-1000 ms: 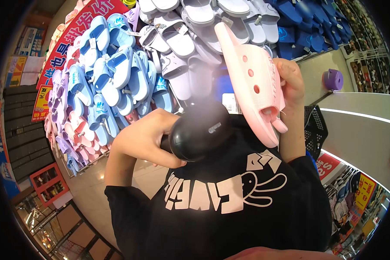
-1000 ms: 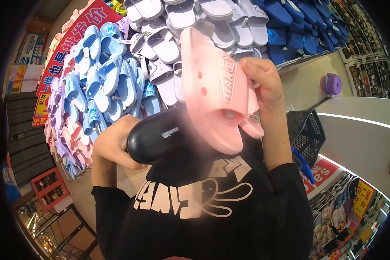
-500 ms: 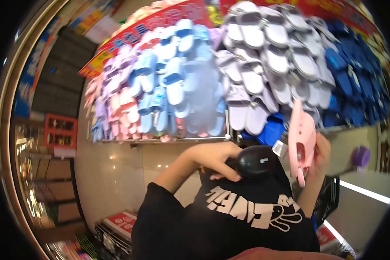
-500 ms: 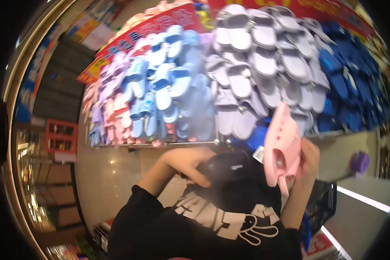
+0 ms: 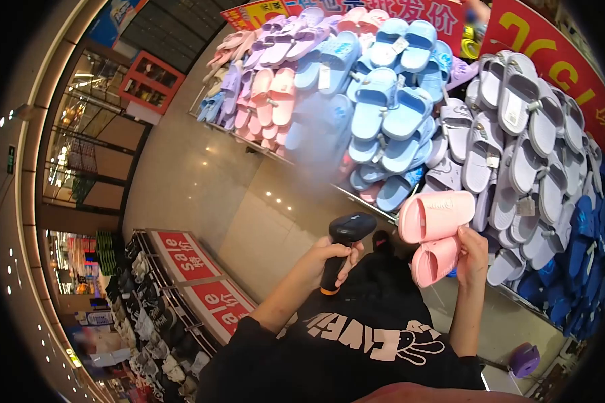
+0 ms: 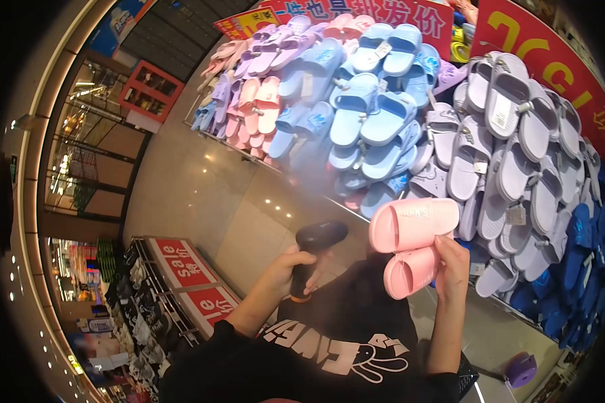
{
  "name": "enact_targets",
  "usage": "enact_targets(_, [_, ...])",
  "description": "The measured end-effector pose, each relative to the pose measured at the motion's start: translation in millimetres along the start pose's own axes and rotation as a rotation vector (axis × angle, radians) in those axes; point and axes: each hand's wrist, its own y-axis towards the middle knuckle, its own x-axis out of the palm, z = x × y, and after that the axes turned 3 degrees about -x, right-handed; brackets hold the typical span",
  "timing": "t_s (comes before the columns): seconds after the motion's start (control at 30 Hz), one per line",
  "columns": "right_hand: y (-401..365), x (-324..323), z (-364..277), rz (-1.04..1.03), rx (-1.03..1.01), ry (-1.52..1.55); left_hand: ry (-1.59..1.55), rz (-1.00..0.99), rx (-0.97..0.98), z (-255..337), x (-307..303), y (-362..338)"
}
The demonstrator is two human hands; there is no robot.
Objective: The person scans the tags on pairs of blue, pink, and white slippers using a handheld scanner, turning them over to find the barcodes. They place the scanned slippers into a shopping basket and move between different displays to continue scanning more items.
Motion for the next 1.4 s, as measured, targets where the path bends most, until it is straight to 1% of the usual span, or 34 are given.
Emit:
enact_targets(0.03, [8.5, 15.7, 0.2, -0.045, 0.004, -0.008, 0.001, 0.065, 0.034, 3.4, -1.9, -8.4])
enact_targets(0.07, [16.5, 32.5, 0.2, -0.087, 0.002, -0.022, -0.005, 0.074, 0.044, 6.5, -9.0, -14.3])
enact_targets(0.13, [27.1, 64.7, 3.9, -0.126, 0.003, -0.032, -0.020, 0.076, 0.126, 9.3, -25.6, -21.5])
enact_targets(0.2, [34.1, 94.6, 10.2, -0.154, 0.025, 0.005, -0.054, 0.021, 0.163, 8.8, -57.1, -21.0])
enact_targets(0.27, [39.7, 126.3, 13.7, -0.152, 0.041, -0.045, -0.085, -0.041, 0.196, 15.3, -81.0, -21.5])
enact_targets(0.33, [45.7, 162.2, 19.0, -0.200, 0.092, 0.033, -0.059, 0.005, 0.156, 35.6, -103.7, -23.0])
enact_targets(0.4, [57.0, 198.6, 37.1, -0.171, 0.053, 0.023, -0.066, -0.020, 0.135, 59.6, -135.3, -26.9])
enact_targets(0.47, [75.2, 237.8, 58.8, -0.170, 0.049, 0.126, -0.049, -0.011, 0.146, 93.2, -169.2, -34.7])
enact_targets(0.5, [89.8, 253.8, 77.8, -0.164, 0.037, 0.121, -0.046, 0.010, 0.177, 112.6, -184.9, -42.2])
enact_targets(0.57, [121.0, 278.9, 108.4, -0.157, 0.080, 0.192, -0.050, 0.082, 0.252, 142.7, -219.5, -61.2])
enact_targets(0.6, [132.5, 306.1, 107.2, -0.255, 0.141, 0.283, -0.051, 0.106, 0.302, 156.4, -236.0, -69.6])
enact_targets(0.67, [152.2, 367.1, 95.0, -0.297, 0.153, 0.284, -0.082, 0.246, 0.422, 176.3, -262.8, -86.2])
enact_targets(0.7, [163.9, 393.0, 89.7, -0.338, 0.109, 0.300, -0.135, 0.255, 0.446, 183.9, -277.2, -92.0])
enact_targets(0.73, [176.1, 416.8, 82.5, -0.377, 0.062, 0.314, -0.122, 0.249, 0.442, 190.1, -288.0, -96.5])
enact_targets(0.77, [186.5, 440.4, 71.2, -0.473, 0.056, 0.399, -0.173, 0.250, 0.473, 194.7, -297.6, -99.6])
enact_targets(0.8, [208.1, 452.1, 72.0, -0.447, 0.034, 0.372, -0.229, 0.252, 0.501, 197.8, -305.5, -101.7])
enact_targets(0.83, [227.7, 468.2, 73.9, -0.485, -0.017, 0.445, -0.247, 0.251, 0.517, 199.4, -310.7, -102.0])
enact_targets(0.87, [247.8, 483.2, 74.6, -0.485, -0.027, 0.509, -0.248, 0.242, 0.506, 200.0, -315.6, -101.9])
enact_targets(0.9, [281.5, 489.4, 85.2, -0.429, -0.089, 0.467, -0.261, 0.266, 0.491, 200.0, -319.7, -101.5])
enact_targets(0.93, [297.3, 508.5, 84.1, -0.437, -0.130, 0.456, -0.272, 0.291, 0.480, 200.6, -322.6, -100.7])
enact_targets(0.97, [276.4, 540.3, 64.2, -0.393, -0.103, 0.452, -0.269, 0.283, 0.477, 201.0, -323.3, -100.0])
enact_targets(1.0, [314.4, 547.5, 86.2, -0.367, -0.141, 0.478, -0.269, 0.281, 0.488, 202.2, -323.0, -99.3])
enact_targets(1.1, [372.2, 562.0, 135.5, -0.452, -0.122, 0.442, -0.247, 0.304, 0.509, 212.4, -323.8, -102.7])
enact_targets(1.17, [415.4, 550.7, 181.1, -0.377, 0.038, -0.213, -0.241, 0.358, 0.517, 219.9, -323.4, -109.2])
enact_targets(1.2, [428.1, 549.1, 197.3, -0.391, 0.042, -0.212, -0.244, 0.368, 0.528, 221.6, -327.8, -111.4])
enact_targets(1.23, [418.4, 558.0, 197.3, -0.381, -0.081, -0.252, -0.239, 0.394, 0.549, 222.4, -333.4, -114.3])
enact_targets(1.27, [410.2, 561.3, 191.7, -0.273, -0.032, -0.209, -0.232, 0.422, 0.568, 223.9, -336.9, -116.8])
enact_targets(1.3, [381.7, 577.6, 166.8, -0.162, 0.012, -0.161, -0.254, 0.437, 0.584, 226.3, -337.7, -118.8])
enact_targets(1.33, [388.3, 574.8, 167.4, -0.161, 0.019, -0.153, -0.248, 0.445, 0.581, 227.9, -340.0, -120.6])
enact_targets(1.4, [409.7, 560.2, 157.4, -0.359, -0.024, -0.605, -0.319, 0.444, 0.586, 232.5, -346.7, -116.8])
